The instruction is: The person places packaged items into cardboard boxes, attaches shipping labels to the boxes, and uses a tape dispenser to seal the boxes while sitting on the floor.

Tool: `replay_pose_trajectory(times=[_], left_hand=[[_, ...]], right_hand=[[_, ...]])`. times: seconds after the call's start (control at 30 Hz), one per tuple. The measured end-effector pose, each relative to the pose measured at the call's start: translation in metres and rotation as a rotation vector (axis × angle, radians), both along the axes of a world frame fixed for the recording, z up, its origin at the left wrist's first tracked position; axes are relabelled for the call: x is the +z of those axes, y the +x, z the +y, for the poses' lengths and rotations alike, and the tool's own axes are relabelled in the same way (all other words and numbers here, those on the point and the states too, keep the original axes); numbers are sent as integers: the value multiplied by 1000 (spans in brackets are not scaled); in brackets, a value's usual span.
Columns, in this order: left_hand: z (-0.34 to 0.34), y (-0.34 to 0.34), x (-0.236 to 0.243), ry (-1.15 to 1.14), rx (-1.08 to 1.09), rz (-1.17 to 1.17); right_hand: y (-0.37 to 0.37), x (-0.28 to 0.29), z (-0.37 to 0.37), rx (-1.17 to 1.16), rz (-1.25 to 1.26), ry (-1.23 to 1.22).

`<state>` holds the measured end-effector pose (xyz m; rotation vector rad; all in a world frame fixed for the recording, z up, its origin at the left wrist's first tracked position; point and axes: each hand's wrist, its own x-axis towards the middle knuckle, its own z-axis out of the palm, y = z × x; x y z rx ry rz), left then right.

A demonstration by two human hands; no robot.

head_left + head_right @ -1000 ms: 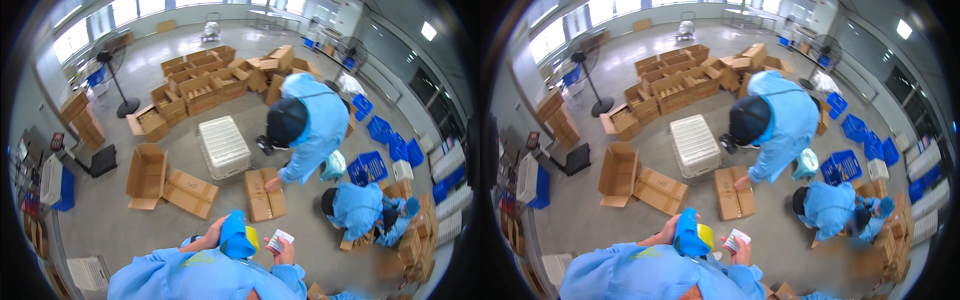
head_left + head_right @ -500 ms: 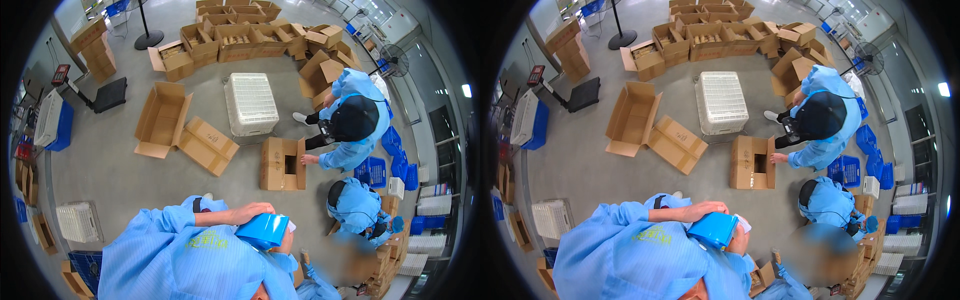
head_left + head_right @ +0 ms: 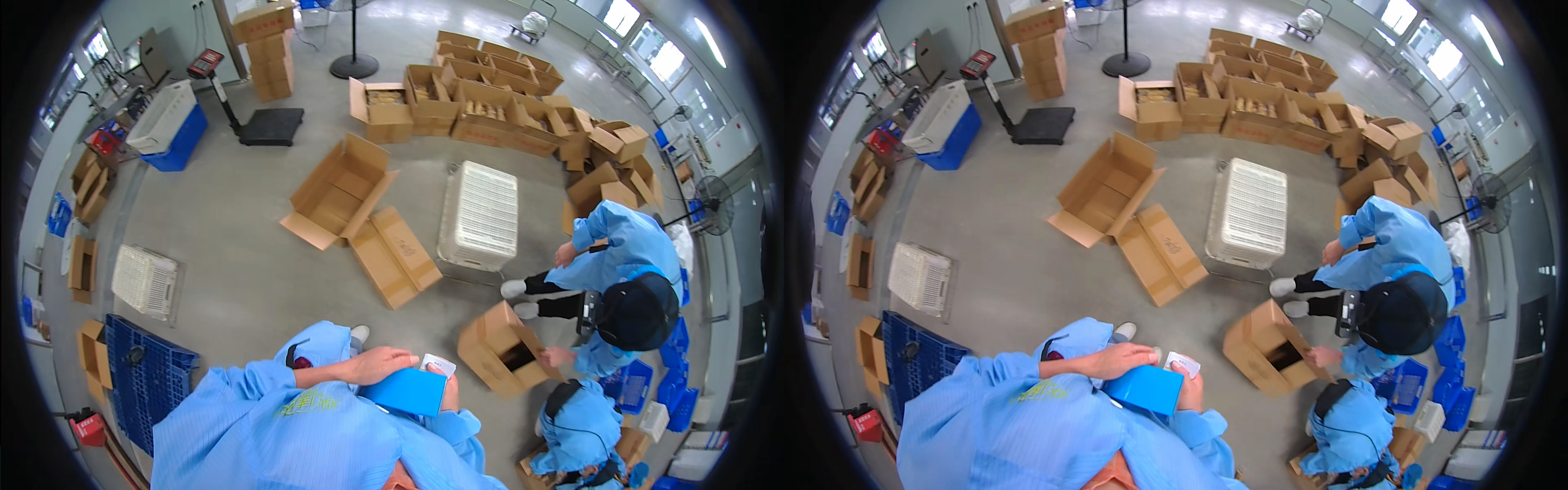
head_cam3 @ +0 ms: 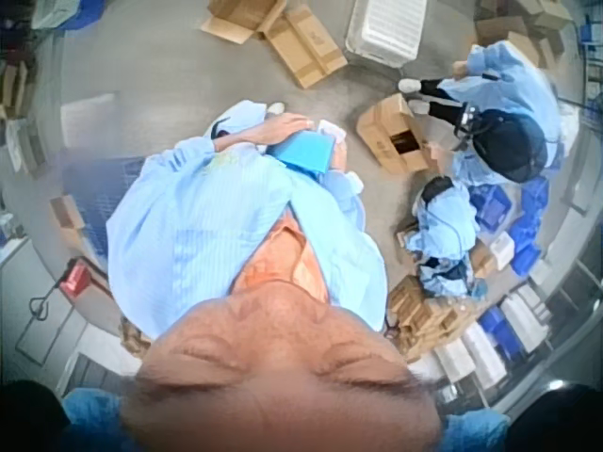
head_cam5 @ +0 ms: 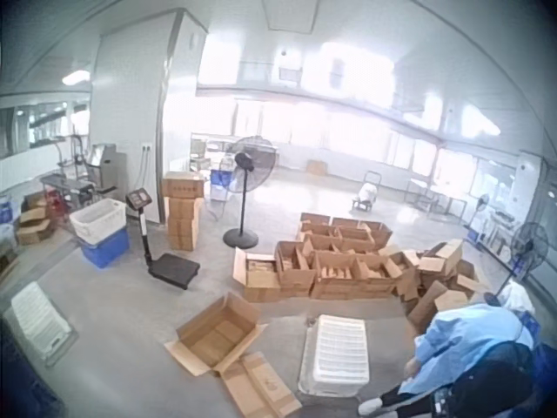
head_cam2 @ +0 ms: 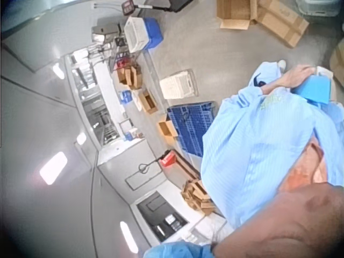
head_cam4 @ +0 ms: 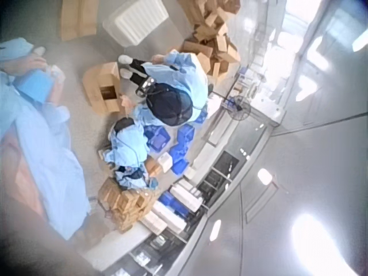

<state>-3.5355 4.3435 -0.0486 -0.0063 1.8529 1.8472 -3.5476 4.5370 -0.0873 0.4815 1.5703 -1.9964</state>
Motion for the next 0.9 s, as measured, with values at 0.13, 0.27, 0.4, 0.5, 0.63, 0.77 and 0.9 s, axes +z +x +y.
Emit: replay_pose_trajectory(times=[0.13, 0.27, 0.4, 0.5, 0.63, 0.77, 0.9], left_hand=[[-26, 21, 17, -108, 75, -25], [-55, 42, 19, -6, 300, -48], [-92, 65, 8, 87, 393, 41], [-133, 80, 0, 155, 418, 105], [-210, 113, -8, 155, 469, 124], [-281, 141, -16, 204, 565, 38], [-328, 140, 6, 247, 522, 59]], right_hand=[[-17, 2, -37, 134, -119, -110], [-18, 10, -85, 289, -35, -138], [-8, 15, -128, 331, -7, -145], [4, 32, -170, 252, -9, -167], [32, 38, -249, 226, 27, -217], [53, 24, -334, 264, 79, -233], [57, 60, -386, 454, 79, -352]])
